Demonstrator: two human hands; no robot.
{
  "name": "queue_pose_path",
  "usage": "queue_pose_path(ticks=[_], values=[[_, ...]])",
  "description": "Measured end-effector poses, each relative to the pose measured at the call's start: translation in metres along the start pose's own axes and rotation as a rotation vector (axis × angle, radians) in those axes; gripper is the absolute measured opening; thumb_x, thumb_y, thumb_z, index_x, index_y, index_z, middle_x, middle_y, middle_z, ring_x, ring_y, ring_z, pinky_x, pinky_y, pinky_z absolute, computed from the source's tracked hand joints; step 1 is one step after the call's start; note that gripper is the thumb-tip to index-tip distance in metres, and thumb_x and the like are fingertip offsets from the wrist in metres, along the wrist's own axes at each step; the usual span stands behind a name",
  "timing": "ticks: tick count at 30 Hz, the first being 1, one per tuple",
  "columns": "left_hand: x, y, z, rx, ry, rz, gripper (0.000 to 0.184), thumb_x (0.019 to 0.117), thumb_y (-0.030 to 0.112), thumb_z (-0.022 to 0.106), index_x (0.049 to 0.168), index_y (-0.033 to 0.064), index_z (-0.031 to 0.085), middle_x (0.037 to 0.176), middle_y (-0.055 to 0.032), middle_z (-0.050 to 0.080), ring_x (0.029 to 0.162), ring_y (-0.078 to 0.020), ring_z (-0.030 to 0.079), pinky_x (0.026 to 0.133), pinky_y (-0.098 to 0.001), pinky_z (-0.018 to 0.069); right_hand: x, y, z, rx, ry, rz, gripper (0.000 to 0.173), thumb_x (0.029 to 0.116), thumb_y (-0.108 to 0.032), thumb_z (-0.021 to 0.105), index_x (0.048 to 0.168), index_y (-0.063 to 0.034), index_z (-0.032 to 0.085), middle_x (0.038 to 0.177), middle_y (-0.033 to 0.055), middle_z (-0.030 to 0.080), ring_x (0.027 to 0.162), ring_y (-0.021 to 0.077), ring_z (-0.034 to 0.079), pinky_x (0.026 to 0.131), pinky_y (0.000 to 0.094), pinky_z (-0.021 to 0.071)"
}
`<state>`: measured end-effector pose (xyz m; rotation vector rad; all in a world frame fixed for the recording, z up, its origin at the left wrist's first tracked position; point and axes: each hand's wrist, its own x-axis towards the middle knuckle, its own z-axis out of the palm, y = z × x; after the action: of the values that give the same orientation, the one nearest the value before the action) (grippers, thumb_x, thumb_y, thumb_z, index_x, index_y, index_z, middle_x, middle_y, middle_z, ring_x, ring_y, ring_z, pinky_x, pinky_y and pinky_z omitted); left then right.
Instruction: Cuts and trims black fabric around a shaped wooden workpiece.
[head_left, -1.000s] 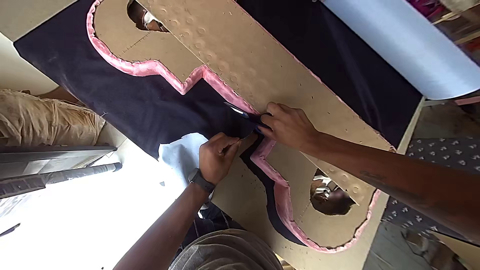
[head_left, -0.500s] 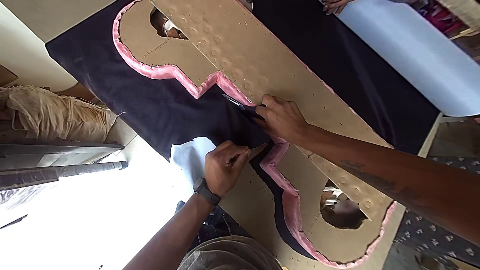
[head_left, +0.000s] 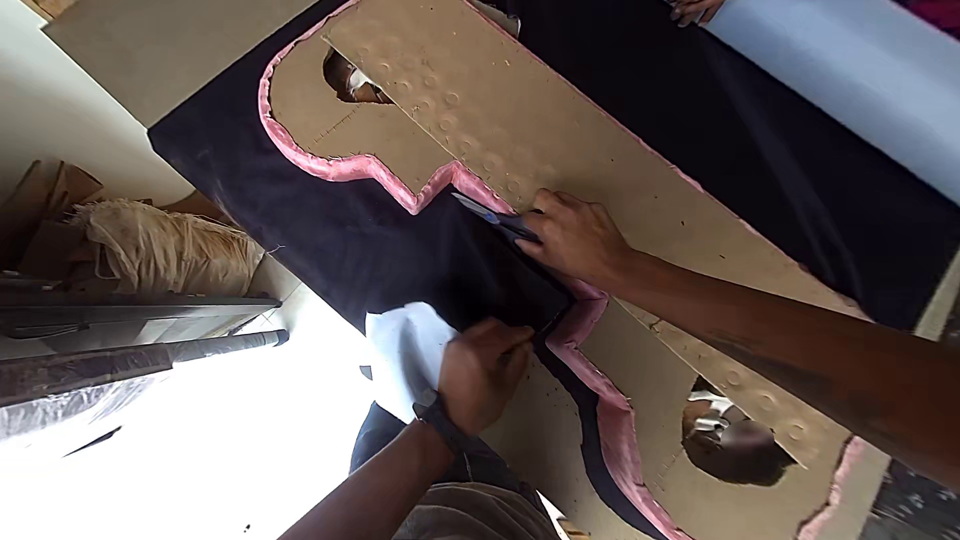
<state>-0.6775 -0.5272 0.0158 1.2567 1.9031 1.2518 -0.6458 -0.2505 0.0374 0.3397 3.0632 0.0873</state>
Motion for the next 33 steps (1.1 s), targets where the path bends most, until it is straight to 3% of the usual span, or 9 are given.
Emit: queue_pose_path(ticks=[4, 8, 10, 12, 14, 17, 20, 28, 33], values=[[-0.041, 0.000, -0.028, 0.018, -0.607, 0.157, 0.040, 0.0967, 0.031, 0.068, 0.136, 0.0230, 0.068, 0.151, 0.0008, 0.056, 0.152, -0.0278, 0.034, 0.127, -0.0508, 0.0238, -0.080, 0.001, -0.039, 0.161, -0.132, 0.264, 0.032, 0.0887, -0.044, 0.076, 0.091, -0.0129, 0.073, 0.101, 0.0090, 0.063, 0.089, 0.0307, 0.066, 0.065, 0.0545, 0.0569], [-0.095, -0.096, -0.119, -0.694, 0.214, -0.224, 0.025, 0.1016, 0.012, 0.055, 0.096, -0.0039, 0.074, 0.103, -0.0194, 0.075, 0.103, -0.0323, 0.072, 0.096, -0.0511, 0.0586, -0.180, -0.029, -0.063, 0.914, -0.164, 0.526, 0.025, 0.0926, -0.029, 0.072, 0.097, -0.0043, 0.073, 0.118, 0.0134, 0.066, 0.101, 0.0226, 0.066, 0.080, 0.0452, 0.0589], [-0.079, -0.176, -0.154, -0.822, 0.618, -0.595, 0.044, 0.1081, 0.031, 0.039, 0.122, -0.0052, 0.060, 0.123, -0.0234, 0.067, 0.114, -0.0359, 0.066, 0.098, -0.0560, 0.0545, -0.199, -0.089, -0.068, 1.371, -0.209, 0.529, 0.023, 0.0970, -0.014, 0.066, 0.111, 0.0040, 0.068, 0.132, 0.0155, 0.061, 0.113, 0.0203, 0.065, 0.093, 0.0421, 0.0592], [-0.060, -0.253, -0.175, -0.980, 0.612, -0.735, 0.073, 0.1054, 0.065, 0.019, 0.157, 0.0165, 0.036, 0.157, -0.0100, 0.046, 0.143, -0.0300, 0.047, 0.111, -0.0601, 0.0430, -0.193, -0.171, -0.058, 1.673, -0.214, 0.530, 0.026, 0.0973, -0.015, 0.065, 0.116, 0.0030, 0.066, 0.129, 0.0138, 0.062, 0.105, 0.0191, 0.066, 0.087, 0.0400, 0.0599], [-0.033, -0.289, -0.187, -1.095, 0.454, -0.660, 0.095, 0.0885, 0.088, 0.028, 0.159, 0.0241, 0.034, 0.154, -0.0071, 0.051, 0.140, -0.0275, 0.049, 0.112, -0.0592, 0.0433, -0.172, -0.261, -0.039, 1.823, -0.153, 0.604, 0.023, 0.0970, -0.017, 0.068, 0.111, 0.0022, 0.069, 0.123, 0.0134, 0.064, 0.103, 0.0201, 0.067, 0.087, 0.0406, 0.0603], [-0.036, -0.284, -0.209, -1.079, 0.208, -0.562, 0.073, 0.0883, 0.058, 0.071, 0.136, 0.0059, 0.054, 0.120, -0.0164, 0.069, 0.105, -0.0275, 0.069, 0.090, -0.0496, 0.0580, -0.125, -0.374, -0.016, 1.815, -0.088, 0.751, 0.017, 0.0892, -0.011, 0.071, 0.099, 0.0023, 0.073, 0.116, 0.0117, 0.069, 0.102, 0.0149, 0.067, 0.087, 0.0339, 0.0585], [-0.051, -0.272, -0.251, -1.063, 0.017, -0.623, 0.022, 0.0948, 0.017, 0.072, 0.107, -0.0007, 0.067, 0.088, -0.0145, 0.071, 0.069, -0.0183, 0.066, 0.067, -0.0360, 0.0585, -0.080, -0.478, 0.030, 1.893, -0.012, 0.769, 0.017, 0.0964, -0.020, 0.070, 0.099, -0.0032, 0.073, 0.103, 0.0080, 0.070, 0.094, 0.0173, 0.067, 0.083, 0.0386, 0.0578], [-0.024, -0.249, -0.292, -0.942, -0.257, -0.691, 0.014, 0.0972, 0.005, 0.066, 0.094, -0.0085, 0.066, 0.073, -0.0161, 0.067, 0.061, -0.0179, 0.065, 0.062, -0.0322, 0.0579, 0.045, -0.585, 0.066, 2.083, 0.572, 0.994, 0.056, 0.0966, -0.061, 0.059, 0.109, -0.0076, 0.068, 0.086, 0.0029, 0.062, 0.068, 0.0119, 0.057, 0.059, 0.0306, 0.0508], [-0.027, -0.240, -0.291, -0.953, -0.269, -0.732, 0.016, 0.1010, 0.004, 0.059, 0.090, -0.0069, 0.063, 0.073, -0.0152, 0.066, 0.062, -0.0178, 0.064, 0.066, -0.0323, 0.0586, 0.102, -0.584, 0.074, 2.079, 0.919, 1.151, 0.039, 0.0988, -0.044, 0.063, 0.102, -0.0058, 0.066, 0.071, 0.0029, 0.056, 0.055, 0.0109, 0.049, 0.047, 0.0271, 0.0428]])
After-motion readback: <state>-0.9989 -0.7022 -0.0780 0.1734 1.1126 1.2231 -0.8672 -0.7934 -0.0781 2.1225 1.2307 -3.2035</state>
